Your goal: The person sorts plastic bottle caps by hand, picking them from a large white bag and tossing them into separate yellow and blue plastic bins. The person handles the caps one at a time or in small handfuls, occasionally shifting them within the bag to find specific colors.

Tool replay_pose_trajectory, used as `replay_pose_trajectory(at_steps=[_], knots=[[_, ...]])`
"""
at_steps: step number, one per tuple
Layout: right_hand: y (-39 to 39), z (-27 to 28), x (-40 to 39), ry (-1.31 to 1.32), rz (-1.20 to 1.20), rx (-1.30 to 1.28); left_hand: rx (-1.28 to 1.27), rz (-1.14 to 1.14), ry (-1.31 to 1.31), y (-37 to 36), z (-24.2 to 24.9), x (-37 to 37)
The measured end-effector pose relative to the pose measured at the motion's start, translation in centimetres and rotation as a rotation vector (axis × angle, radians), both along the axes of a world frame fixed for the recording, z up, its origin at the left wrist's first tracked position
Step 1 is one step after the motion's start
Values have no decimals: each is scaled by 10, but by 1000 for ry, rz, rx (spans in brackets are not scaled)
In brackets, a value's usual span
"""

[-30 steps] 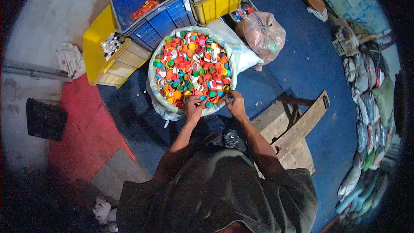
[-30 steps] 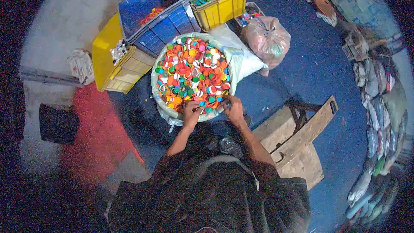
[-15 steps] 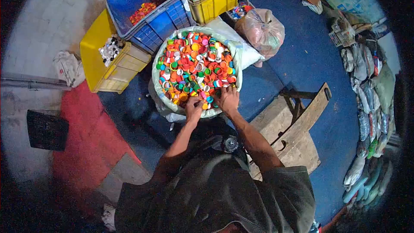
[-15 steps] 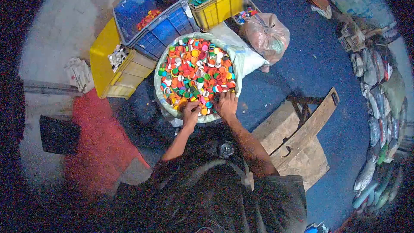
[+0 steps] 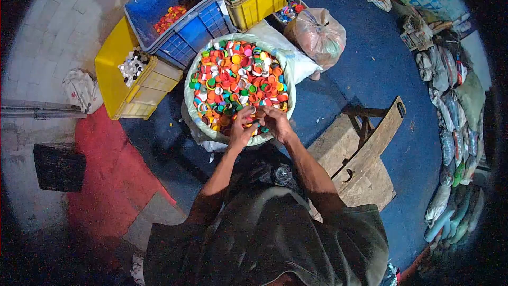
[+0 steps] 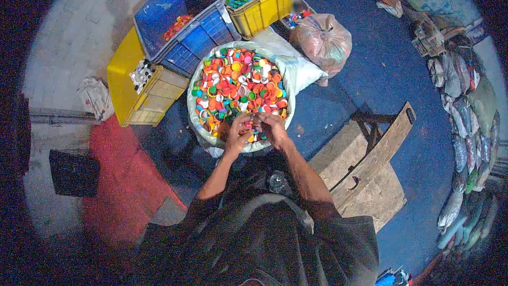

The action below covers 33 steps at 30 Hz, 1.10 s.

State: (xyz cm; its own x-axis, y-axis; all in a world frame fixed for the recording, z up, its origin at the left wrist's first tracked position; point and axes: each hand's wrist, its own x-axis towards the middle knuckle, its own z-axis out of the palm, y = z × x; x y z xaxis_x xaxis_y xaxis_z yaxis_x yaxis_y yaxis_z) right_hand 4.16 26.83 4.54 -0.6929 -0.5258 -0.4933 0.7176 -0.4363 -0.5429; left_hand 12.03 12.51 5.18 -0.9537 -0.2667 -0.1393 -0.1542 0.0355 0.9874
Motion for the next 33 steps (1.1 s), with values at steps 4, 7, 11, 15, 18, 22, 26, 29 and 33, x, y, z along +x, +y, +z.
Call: replay_pose_trajectory(at_steps=[4,7,11,15,18,22,26,29,33], knots=[[4,8,5,94,110,30,-69,-197,-26,-2,2,-13],[11,-10,3,134,205,58,-178,-251,-38,-8,4,-23],[9,0,5,122,110,137,388,-241,-197,-12,16,-26],[4,21,13,458,-6,224,600,-119,-154,-9,24,-28],[6,23,13,762,197,480,680,-98,-136,-10,12,-25],[4,39,8,995,167,726,677,-75,-177,-7,7,-23],[6,26,5,866,131,646,588,-76,-228,-7,3,-22],[6,8,5,692,85,466,661,-48,-180,-3,9,-25],[6,3,2,238,51,43,444,-65,-131,-4,20,-27]])
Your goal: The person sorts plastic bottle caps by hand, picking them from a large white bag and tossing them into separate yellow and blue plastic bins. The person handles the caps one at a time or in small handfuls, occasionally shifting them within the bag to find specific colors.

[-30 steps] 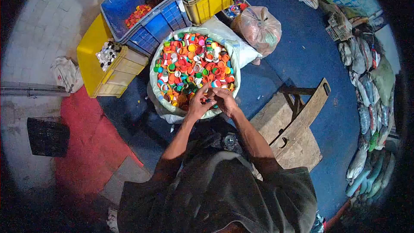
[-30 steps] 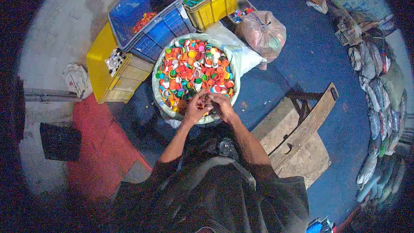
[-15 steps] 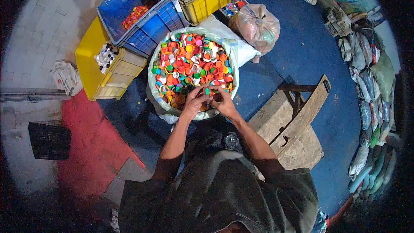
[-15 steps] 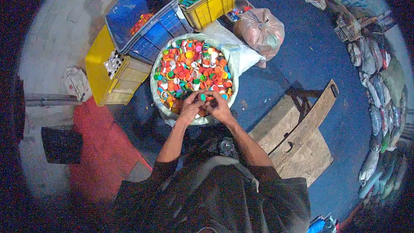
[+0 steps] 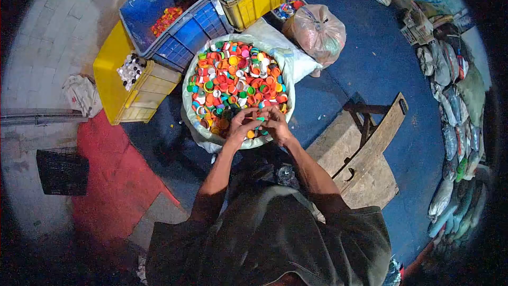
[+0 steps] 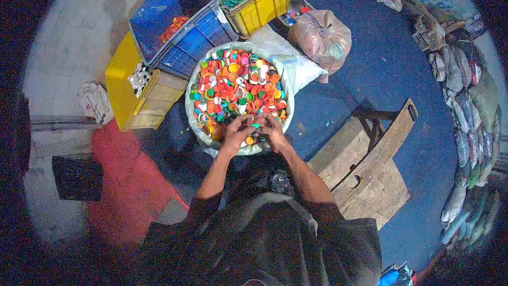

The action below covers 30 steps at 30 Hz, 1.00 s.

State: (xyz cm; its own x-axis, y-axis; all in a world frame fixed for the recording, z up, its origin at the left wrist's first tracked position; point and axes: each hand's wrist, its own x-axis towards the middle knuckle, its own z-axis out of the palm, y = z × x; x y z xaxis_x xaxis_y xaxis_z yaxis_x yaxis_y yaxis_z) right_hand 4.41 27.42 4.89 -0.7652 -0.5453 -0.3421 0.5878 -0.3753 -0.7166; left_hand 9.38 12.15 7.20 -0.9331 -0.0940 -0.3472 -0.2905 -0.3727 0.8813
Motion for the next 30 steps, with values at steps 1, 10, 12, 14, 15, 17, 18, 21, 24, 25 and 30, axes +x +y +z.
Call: replay_pose_trajectory(at_steps=[1,10,12,14,15,17,18,21,24,25,30], knots=[[2,7,-1,-62,53,-43,-117,-23,15,0,3,0],[8,-2,-6,-506,-149,-245,-223,55,-3,-19,-18,2],[14,-10,-10,-507,-157,-209,-393,116,-29,-29,-33,6],[22,-17,-10,-506,-172,-180,-498,162,-108,-38,-45,9],[24,-11,-10,-465,-169,-126,-552,201,-107,-40,-51,6],[24,1,-9,-384,-155,-22,-712,250,-72,-42,-64,1],[27,2,-9,-355,-129,3,-775,247,-50,-44,-71,-5],[30,16,-1,-299,-174,30,-1021,233,159,-45,-76,-26],[36,20,5,-307,-205,-7,-1294,71,209,-42,-52,-50],[37,24,6,-304,-219,-3,-1344,50,219,-42,-56,-54],[50,10,5,-274,-185,66,-1411,-79,135,-42,-64,-68]])
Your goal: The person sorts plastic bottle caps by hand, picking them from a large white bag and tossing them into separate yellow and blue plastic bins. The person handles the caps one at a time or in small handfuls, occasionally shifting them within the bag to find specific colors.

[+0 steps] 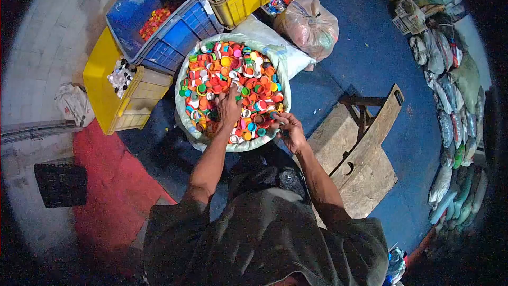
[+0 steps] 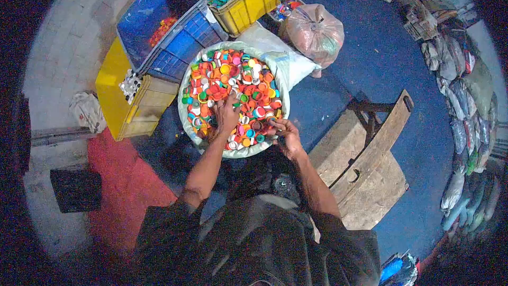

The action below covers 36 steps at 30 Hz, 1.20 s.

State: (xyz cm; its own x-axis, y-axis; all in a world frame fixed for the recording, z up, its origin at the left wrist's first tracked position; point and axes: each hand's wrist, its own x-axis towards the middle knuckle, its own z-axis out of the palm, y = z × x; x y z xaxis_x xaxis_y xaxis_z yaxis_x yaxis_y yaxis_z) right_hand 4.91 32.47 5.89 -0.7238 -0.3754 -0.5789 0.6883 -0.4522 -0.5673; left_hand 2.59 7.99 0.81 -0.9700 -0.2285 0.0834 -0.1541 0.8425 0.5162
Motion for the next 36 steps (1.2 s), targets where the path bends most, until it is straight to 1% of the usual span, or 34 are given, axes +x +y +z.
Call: replay_pose_trajectory(at_steps=[1,2,4,6,7,8,11,12,15,16,17,19,20,23,26,27,28,31,32,35,36], knots=[[3,-5,-1,8,17,0,7,-2,-28,-1,-2,0],[4,-11,0,15,21,54,1,-6,-11,-1,-4,0],[-6,-3,-4,28,34,158,-12,-8,24,-5,-8,2],[-18,-11,-8,110,49,274,231,32,85,-7,-12,5],[-23,-19,-10,153,57,330,351,52,119,-6,-2,6],[-27,-27,-14,282,80,474,464,137,85,-3,8,10],[-51,-12,-31,549,215,762,995,348,136,-8,-2,28],[-61,-21,-37,590,211,865,1590,517,84,-3,26,36],[-86,-35,-56,702,199,926,2002,576,109,-11,42,65],[-94,-42,-60,744,148,832,2064,613,138,-8,52,70],[-99,-48,-64,775,162,950,2103,646,134,-10,49,75],[-110,-44,-69,834,189,1187,2181,713,129,-14,41,86],[-113,-46,-70,830,200,1170,2186,684,107,-15,38,92],[-122,-25,-73,712,343,1320,2132,744,103,-14,39,105],[-126,-54,-78,693,421,1404,2056,793,65,-9,44,107],[-127,-51,-79,691,446,1424,2023,799,49,-9,43,107],[-127,-48,-79,684,444,1397,2008,783,19,-10,38,106],[-127,-42,-75,711,282,1301,1960,708,-12,-6,38,92],[-123,-42,-72,779,191,1234,1912,726,-36,-4,40,88],[-104,-53,-66,604,108,1008,1635,640,-54,4,35,66],[-91,-57,-59,517,59,759,1497,584,-52,11,44,57]])
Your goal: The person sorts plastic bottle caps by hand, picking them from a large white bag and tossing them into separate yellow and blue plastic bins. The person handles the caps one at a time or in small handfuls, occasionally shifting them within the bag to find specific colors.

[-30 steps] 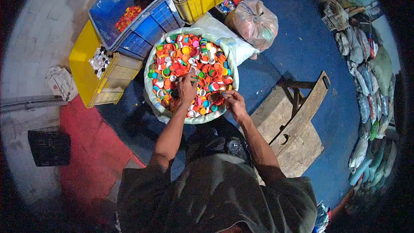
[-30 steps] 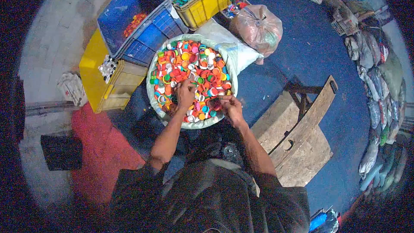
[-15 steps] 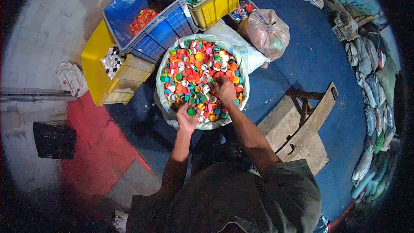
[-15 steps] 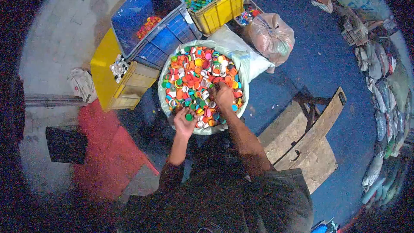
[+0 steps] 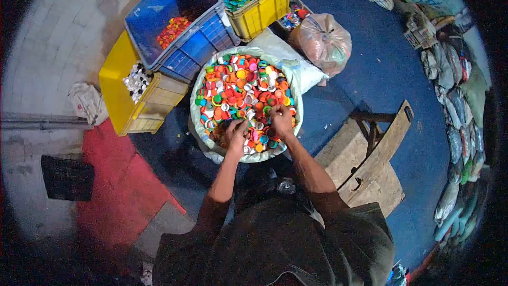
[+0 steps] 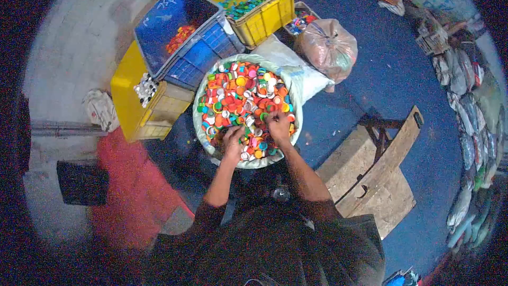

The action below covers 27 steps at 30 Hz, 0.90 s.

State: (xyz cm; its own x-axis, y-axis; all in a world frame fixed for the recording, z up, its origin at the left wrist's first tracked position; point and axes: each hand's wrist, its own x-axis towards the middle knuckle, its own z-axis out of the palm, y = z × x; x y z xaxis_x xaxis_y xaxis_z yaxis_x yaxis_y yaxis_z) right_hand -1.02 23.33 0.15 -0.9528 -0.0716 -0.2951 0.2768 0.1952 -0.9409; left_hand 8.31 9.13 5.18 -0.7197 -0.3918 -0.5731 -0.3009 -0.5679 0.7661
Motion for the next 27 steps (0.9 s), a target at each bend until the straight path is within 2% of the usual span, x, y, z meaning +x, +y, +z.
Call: replay_pose_trajectory(at_steps=[1,3,5,6,10,13,14,18,20,22,24,27], knots=[[13,13,6,-196,-52,-276,-147,-94,-39,1,-6,-7],[36,45,15,-429,-131,-559,-417,-219,0,-1,-49,-30],[67,47,23,-510,-46,-591,-601,-253,114,6,-70,-49],[73,45,27,-489,-88,-669,-693,-267,174,11,-69,-59],[97,42,41,-496,-191,-808,-874,-306,152,28,-68,-87],[108,44,45,-462,-146,-811,-1179,-413,72,35,-67,-95],[112,32,47,-457,-142,-804,-1047,-395,-13,38,-67,-98],[116,40,53,-493,-202,-739,-1219,-363,9,45,-60,-101],[115,47,53,-491,-203,-746,-1177,-301,82,41,-91,-107],[115,48,55,-484,-178,-775,-1100,-328,46,41,-78,-106],[115,43,54,-466,-120,-826,-1161,-342,56,37,-64,-100],[108,40,52,-490,-191,-804,-1162,-326,72,31,-42,-91]])
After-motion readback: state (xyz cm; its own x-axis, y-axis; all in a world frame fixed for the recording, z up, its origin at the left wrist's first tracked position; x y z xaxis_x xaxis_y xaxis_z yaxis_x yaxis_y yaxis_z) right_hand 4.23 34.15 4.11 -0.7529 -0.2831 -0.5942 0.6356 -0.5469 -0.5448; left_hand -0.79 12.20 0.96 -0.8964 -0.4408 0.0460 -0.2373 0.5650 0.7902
